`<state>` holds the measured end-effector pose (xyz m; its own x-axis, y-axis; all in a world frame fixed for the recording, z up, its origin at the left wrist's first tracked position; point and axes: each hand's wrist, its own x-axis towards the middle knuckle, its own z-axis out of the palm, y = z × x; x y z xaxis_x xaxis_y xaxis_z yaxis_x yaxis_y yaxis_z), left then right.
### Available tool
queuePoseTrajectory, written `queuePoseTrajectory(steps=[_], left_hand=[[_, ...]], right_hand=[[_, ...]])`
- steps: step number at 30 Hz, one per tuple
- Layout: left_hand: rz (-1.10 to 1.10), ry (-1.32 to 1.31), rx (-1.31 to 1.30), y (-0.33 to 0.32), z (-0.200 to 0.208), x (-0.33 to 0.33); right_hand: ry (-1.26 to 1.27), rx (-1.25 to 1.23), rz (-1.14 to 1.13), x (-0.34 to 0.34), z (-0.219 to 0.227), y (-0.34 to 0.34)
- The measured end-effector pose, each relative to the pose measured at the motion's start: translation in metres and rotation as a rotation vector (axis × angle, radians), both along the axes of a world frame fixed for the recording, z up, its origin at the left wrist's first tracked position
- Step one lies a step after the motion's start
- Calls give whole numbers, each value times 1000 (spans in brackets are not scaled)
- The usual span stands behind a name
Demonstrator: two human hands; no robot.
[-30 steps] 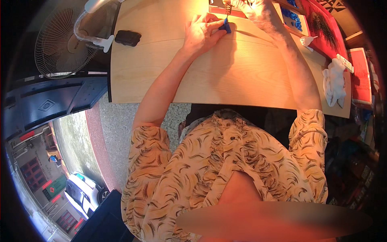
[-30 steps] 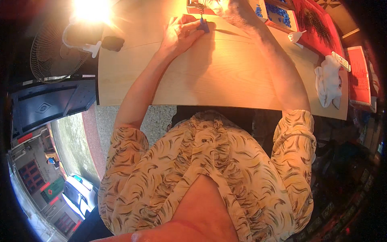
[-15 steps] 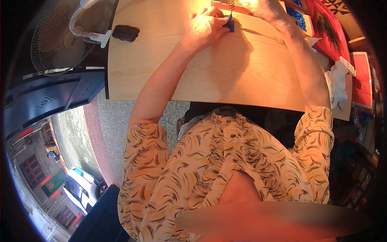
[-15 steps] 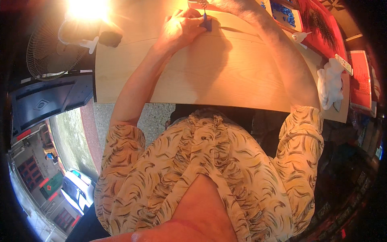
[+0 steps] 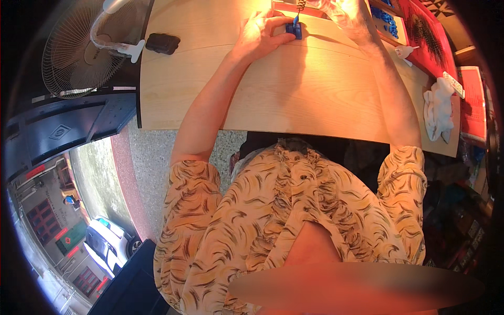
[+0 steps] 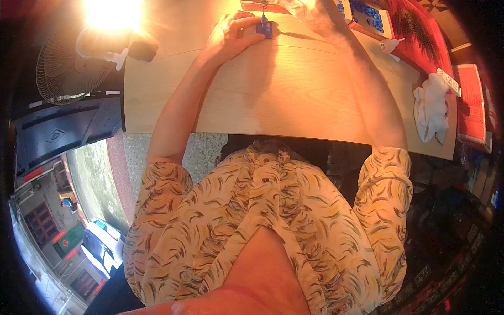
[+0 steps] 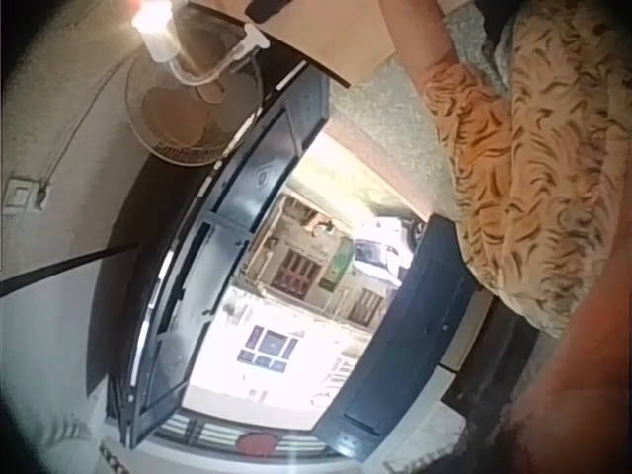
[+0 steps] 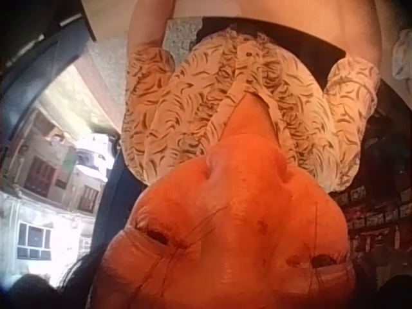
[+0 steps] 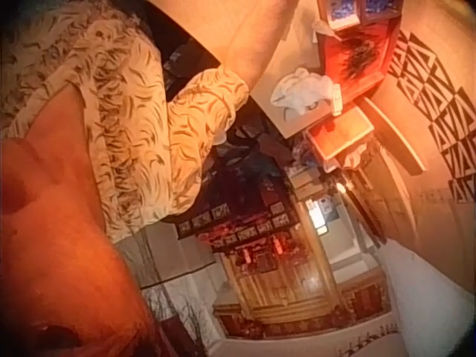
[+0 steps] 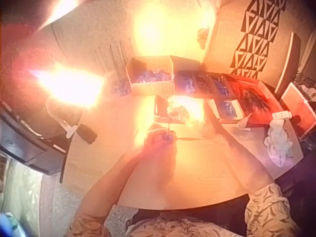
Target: The person assembles small electronic components, specifically blue plastic pieces and metal coils, using a screwdriver.
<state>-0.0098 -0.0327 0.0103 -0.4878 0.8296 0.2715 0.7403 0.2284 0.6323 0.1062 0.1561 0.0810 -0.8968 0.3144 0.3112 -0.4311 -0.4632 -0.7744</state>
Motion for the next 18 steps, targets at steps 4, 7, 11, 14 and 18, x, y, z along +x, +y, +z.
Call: queuePoseTrajectory(steps=[4,7,11,14,18], left_hand=[[-44,57,99,9,16,5],[-62,-152,31,11,24,8],[-29,-119,15,7,24,8],[-22,-134,65,7,22,10],[-32,-159,192,6,10,6]], right_hand=[[-100,1085,-387,23,1,17],[-262,935,-258,22,-36,20],[-363,961,-222,18,-38,10],[-390,986,-236,22,-30,4],[-414,1043,-221,18,-26,2]])
